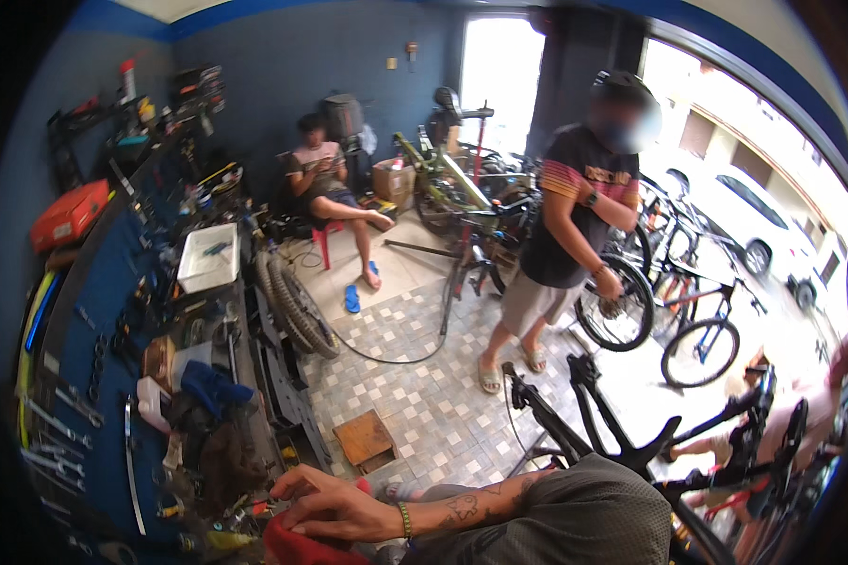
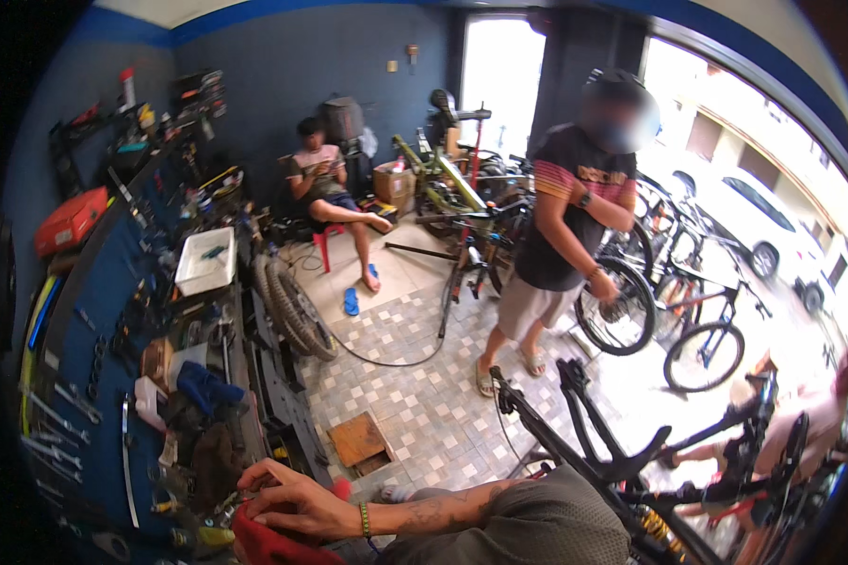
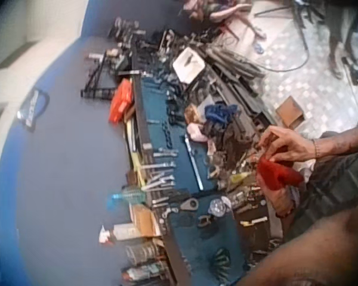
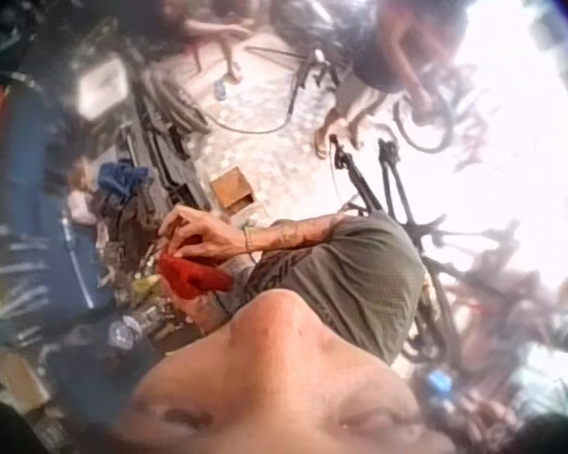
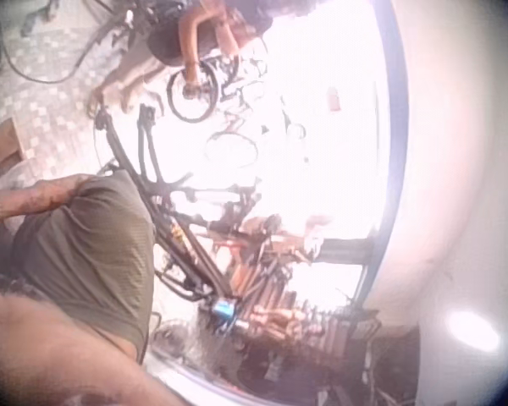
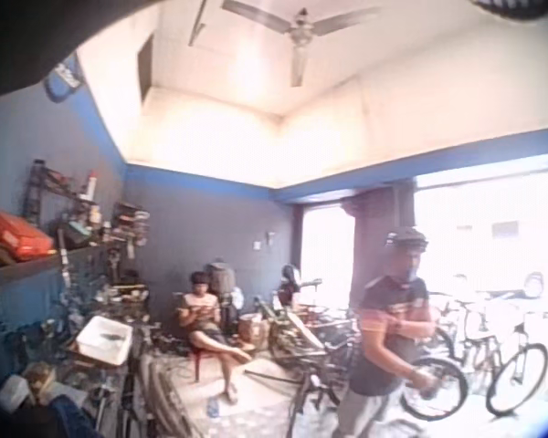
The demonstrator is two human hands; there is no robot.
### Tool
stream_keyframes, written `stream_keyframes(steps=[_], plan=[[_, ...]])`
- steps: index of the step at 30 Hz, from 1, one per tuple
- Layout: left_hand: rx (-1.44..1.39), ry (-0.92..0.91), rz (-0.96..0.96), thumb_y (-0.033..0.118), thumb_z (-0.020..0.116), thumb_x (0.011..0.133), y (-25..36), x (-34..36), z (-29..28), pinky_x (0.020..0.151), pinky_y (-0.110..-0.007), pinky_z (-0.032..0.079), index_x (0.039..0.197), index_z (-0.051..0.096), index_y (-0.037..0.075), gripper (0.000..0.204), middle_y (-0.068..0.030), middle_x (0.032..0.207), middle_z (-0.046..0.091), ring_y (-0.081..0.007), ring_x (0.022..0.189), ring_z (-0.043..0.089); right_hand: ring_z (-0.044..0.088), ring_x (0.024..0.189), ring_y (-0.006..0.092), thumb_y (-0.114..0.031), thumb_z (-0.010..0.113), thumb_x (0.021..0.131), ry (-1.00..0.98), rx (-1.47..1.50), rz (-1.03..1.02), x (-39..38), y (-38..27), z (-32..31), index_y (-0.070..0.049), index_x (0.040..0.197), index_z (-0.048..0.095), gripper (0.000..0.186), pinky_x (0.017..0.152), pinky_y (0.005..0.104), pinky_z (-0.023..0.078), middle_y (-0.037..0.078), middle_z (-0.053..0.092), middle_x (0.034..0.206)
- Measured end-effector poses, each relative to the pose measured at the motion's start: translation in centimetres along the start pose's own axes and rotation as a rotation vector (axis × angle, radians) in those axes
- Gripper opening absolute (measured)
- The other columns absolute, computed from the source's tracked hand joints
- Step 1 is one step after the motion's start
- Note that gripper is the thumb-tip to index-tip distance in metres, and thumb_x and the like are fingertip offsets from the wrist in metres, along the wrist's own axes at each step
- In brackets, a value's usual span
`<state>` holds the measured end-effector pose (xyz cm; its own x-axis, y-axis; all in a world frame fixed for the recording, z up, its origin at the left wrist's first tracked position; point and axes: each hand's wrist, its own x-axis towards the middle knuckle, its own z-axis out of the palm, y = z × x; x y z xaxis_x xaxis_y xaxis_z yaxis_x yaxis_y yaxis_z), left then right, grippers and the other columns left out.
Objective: The person works in a bicycle repair shop, handling a red cloth and small components. They use a screwdriver on a wooden block and manipulate a syringe-like tool, likely for applying lubricant or grease to bicycle parts.
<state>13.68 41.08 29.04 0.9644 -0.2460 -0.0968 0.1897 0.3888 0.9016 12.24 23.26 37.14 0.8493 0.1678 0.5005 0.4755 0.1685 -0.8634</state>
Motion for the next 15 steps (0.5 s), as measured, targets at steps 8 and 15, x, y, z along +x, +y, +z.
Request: stream_keyframes(steps=[8, 15], plan=[[0.029, -0.119, -0.046, 0.019, 0.061, 0.102, -0.2, 1.3, 2.0, 0.113, -0.046, 0.049, 0.144, 0.057, 0.003, 0.045, -0.017, 0.141, 0.064, -0.0328, 0.129, 0.062, 0.064, 0.106, 0.0158, -0.028, 0.07, 0.103, -0.637, -0.024, 0.489, -1.7, 0.3, -7.8, -0.002, 0.112, 0.064, 0.028, 0.092, 0.034, 0.05, 0.007, 0.069, 0.113], [0.059, -0.167, -0.067, 0.018, 0.062, 0.102, -0.5, 2.7, 3.7, 0.112, -0.046, 0.05, 0.144, 0.056, 0.002, 0.046, -0.0174, 0.142, 0.063, -0.0326, 0.129, 0.063, 0.057, 0.11, 0.0118, -0.042, 0.068, 0.104, -0.268, 0.272, 0.485, -8.0, 3.5, -10.8, -0.006, 0.133, 0.06, 0.047, 0.098, 0.0316, 0.046, 0.003, 0.063, 0.118]])
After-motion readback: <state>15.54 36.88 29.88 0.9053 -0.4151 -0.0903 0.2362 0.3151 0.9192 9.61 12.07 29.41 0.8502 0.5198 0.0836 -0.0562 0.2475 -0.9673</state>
